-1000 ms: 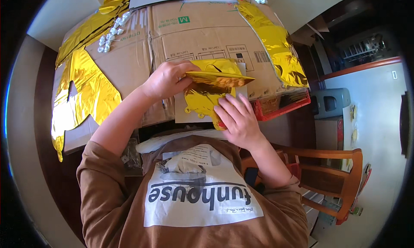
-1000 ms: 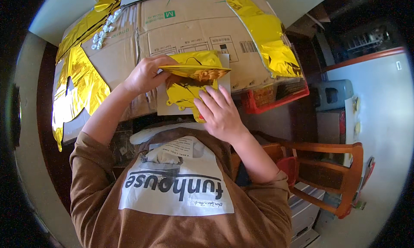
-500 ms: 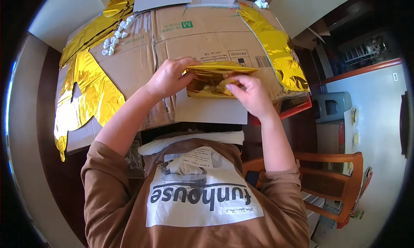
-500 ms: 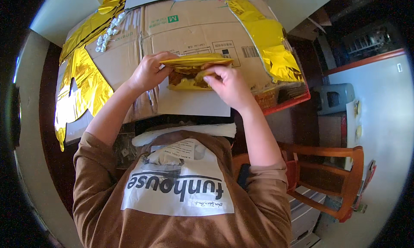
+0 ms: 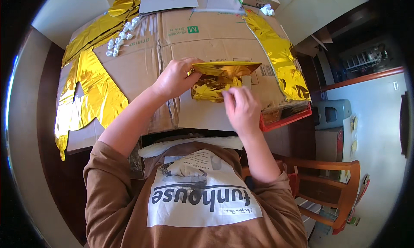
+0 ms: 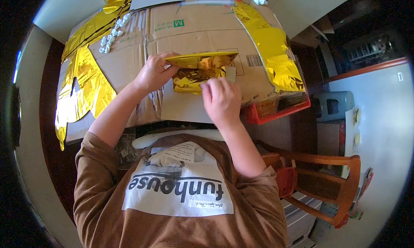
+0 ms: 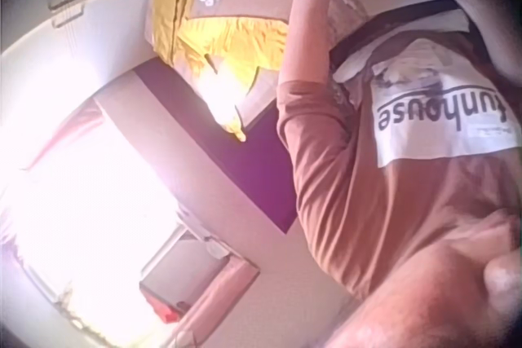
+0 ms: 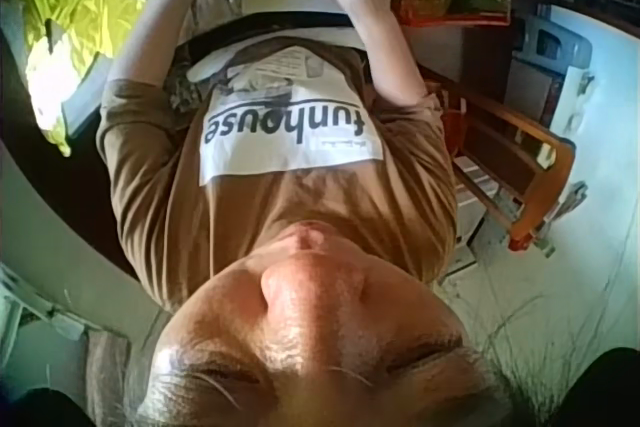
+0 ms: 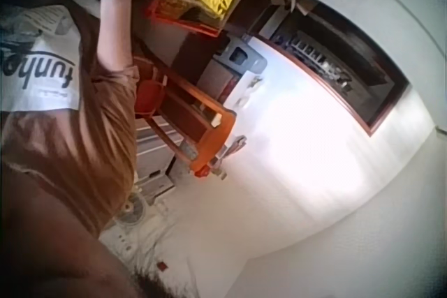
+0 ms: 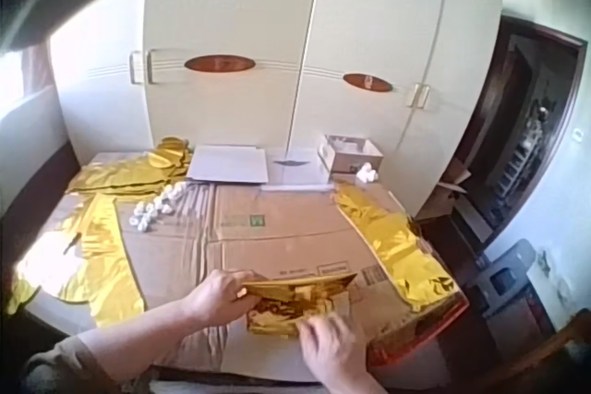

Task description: Folding gold foil balloons and placing them into white envelopes at a workbench.

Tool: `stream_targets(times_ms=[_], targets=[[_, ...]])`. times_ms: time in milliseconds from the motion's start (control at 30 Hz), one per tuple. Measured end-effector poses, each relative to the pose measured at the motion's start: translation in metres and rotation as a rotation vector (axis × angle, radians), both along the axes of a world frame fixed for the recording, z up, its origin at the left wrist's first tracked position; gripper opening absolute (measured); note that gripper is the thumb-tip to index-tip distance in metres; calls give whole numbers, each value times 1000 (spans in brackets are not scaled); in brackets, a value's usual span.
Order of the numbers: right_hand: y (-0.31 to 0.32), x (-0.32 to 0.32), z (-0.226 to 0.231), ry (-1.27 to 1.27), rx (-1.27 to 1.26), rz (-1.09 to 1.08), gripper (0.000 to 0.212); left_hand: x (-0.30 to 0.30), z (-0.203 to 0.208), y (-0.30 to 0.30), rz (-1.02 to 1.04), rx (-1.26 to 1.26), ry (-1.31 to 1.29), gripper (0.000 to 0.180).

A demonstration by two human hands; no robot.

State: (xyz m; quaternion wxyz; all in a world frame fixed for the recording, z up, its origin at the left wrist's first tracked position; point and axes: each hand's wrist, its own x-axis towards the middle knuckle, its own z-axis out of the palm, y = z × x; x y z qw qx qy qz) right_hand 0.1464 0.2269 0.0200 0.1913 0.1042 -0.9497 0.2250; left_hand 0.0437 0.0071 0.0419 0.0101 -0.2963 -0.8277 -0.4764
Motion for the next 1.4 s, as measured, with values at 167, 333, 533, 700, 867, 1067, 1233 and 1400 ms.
stream_targets(times_ms=[167, 333, 533, 700, 867, 1067, 1233, 1400], targets=[[-17, 11, 2, 186, 164, 212, 33, -2, -2, 0, -15, 16, 32, 28], [-17, 0, -2, 81, 203, 201, 35, 0, 1, 1, -13, 10, 30, 28], [-13, -8, -11, 78, 107, 215, 40, 8, -4, 1, -2, 25, 123, 27], [-17, 14, 22, 55, 51, 275, 39, 12, -36, 0, -27, 17, 238, 34], [-37, 10, 117, 80, -118, 475, 18, 14, -40, -5, -7, 101, 239, 27], [-141, -177, 113, -159, -54, 722, 20, 10, -42, -1, -56, 152, 273, 22], [-250, -286, 45, -244, 279, 540, 30, 9, -43, -7, -49, 130, 225, 30], [-272, -289, 22, -330, 367, 399, 34, 4, -57, 7, -47, 418, 284, 26]])
